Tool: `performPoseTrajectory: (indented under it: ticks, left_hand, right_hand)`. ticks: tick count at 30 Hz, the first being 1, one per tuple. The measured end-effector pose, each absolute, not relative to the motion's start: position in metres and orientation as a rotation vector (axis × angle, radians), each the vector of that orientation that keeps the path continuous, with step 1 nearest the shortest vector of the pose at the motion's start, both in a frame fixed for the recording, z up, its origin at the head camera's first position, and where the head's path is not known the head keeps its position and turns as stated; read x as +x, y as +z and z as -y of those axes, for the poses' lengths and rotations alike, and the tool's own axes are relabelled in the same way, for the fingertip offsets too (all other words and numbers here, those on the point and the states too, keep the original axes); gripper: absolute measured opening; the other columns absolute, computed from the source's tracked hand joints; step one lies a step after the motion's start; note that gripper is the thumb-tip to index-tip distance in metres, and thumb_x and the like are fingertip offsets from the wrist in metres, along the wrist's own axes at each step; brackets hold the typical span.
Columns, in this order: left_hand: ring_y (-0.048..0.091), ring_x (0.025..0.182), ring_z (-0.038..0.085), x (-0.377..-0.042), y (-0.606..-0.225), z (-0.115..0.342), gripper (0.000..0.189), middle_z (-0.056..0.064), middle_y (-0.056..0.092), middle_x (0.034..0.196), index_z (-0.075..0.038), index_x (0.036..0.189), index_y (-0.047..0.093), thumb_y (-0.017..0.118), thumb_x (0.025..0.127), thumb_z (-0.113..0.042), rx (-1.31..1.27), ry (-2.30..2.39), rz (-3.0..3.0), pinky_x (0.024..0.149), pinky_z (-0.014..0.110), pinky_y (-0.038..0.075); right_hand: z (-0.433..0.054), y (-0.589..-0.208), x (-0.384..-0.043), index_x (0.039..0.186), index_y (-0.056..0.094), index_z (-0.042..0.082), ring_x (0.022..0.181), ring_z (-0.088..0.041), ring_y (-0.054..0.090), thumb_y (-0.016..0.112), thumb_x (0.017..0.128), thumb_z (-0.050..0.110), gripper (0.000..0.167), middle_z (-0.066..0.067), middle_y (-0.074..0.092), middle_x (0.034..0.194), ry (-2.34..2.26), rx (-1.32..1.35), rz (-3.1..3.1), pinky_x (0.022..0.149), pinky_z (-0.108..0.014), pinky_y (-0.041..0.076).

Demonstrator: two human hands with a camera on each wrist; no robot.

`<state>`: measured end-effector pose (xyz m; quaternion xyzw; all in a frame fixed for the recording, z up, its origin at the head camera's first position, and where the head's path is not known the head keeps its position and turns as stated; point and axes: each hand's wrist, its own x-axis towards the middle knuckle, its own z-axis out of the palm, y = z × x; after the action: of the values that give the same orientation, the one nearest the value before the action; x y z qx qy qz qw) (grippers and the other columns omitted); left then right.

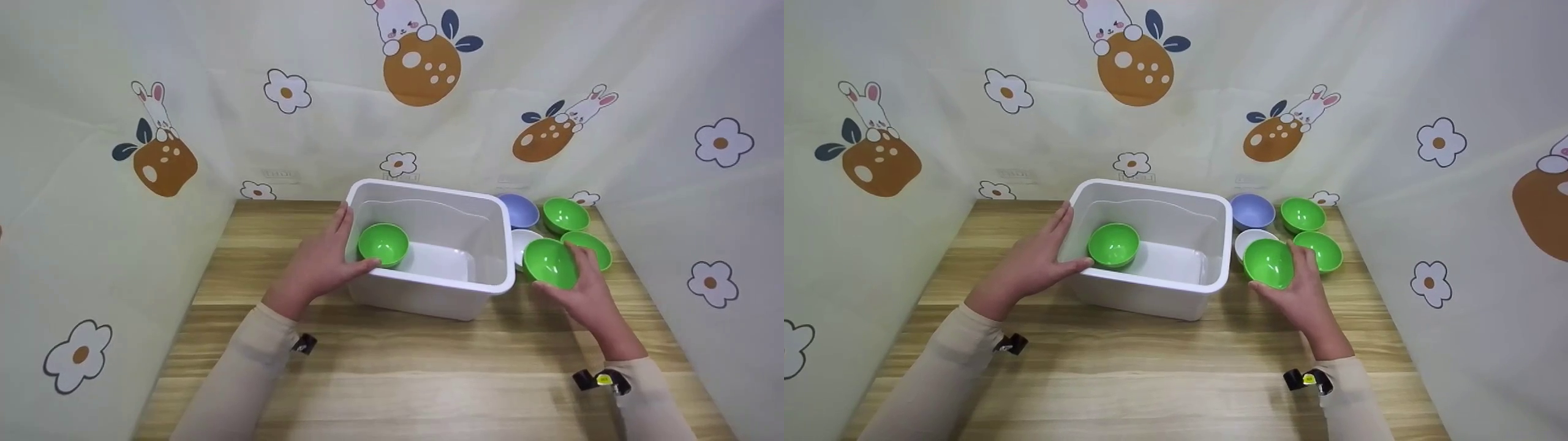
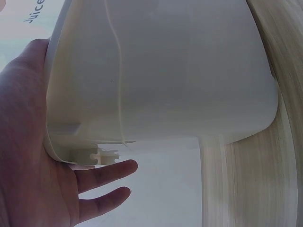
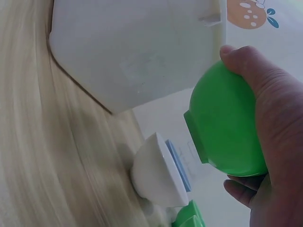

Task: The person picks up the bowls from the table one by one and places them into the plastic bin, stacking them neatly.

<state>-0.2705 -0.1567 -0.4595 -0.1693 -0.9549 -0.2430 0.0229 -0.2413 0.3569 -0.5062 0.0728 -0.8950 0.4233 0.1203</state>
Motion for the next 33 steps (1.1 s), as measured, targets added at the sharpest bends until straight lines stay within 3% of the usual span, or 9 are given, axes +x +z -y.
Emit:
performPoseTrajectory:
  ticks: [8,17,23,33]
  left_hand:
    - [0.050,0.148,0.054,-0.271,-0.460,0.156,0.133,0.015,0.008,0.185,-0.004,0.177,0.013,0.058,0.088,-0.093,-0.518,-0.745,2.960,0.114,0.070,0.048]
    - [0.052,0.145,0.056,-0.271,-0.461,0.156,0.128,0.016,0.007,0.185,-0.003,0.177,0.013,0.063,0.092,-0.085,-0.532,-0.761,2.959,0.113,0.071,0.047]
    - [0.044,0.153,0.053,-0.271,-0.461,0.157,0.133,0.014,0.005,0.185,-0.004,0.177,0.012,0.058,0.089,-0.092,-0.536,-0.769,2.961,0.118,0.070,0.044]
    - [0.042,0.155,0.052,-0.270,-0.460,0.157,0.133,0.015,0.007,0.185,-0.004,0.177,0.013,0.059,0.089,-0.092,-0.534,-0.772,2.961,0.119,0.067,0.044]
  right_hand:
    - [-0.355,-0.491,-0.245,0.169,0.033,-0.005,0.149,-0.051,0.037,0.100,0.083,0.025,0.114,-0.029,0.037,0.159,1.230,0.232,2.606,0.122,-0.076,0.030]
    - [-0.352,-0.480,-0.251,0.168,0.033,-0.007,0.144,-0.046,0.039,0.099,0.085,0.031,0.113,-0.030,0.039,0.153,1.176,0.213,2.629,0.118,-0.071,0.034]
    - [-0.348,-0.472,-0.254,0.169,0.033,-0.005,0.140,-0.046,0.043,0.099,0.085,0.031,0.112,-0.029,0.040,0.151,1.174,0.232,2.617,0.115,-0.072,0.038]
    - [-0.337,-0.456,-0.264,0.167,0.038,-0.002,0.137,-0.046,0.048,0.100,0.084,0.029,0.108,-0.024,0.042,0.154,1.155,0.286,2.577,0.108,-0.071,0.045]
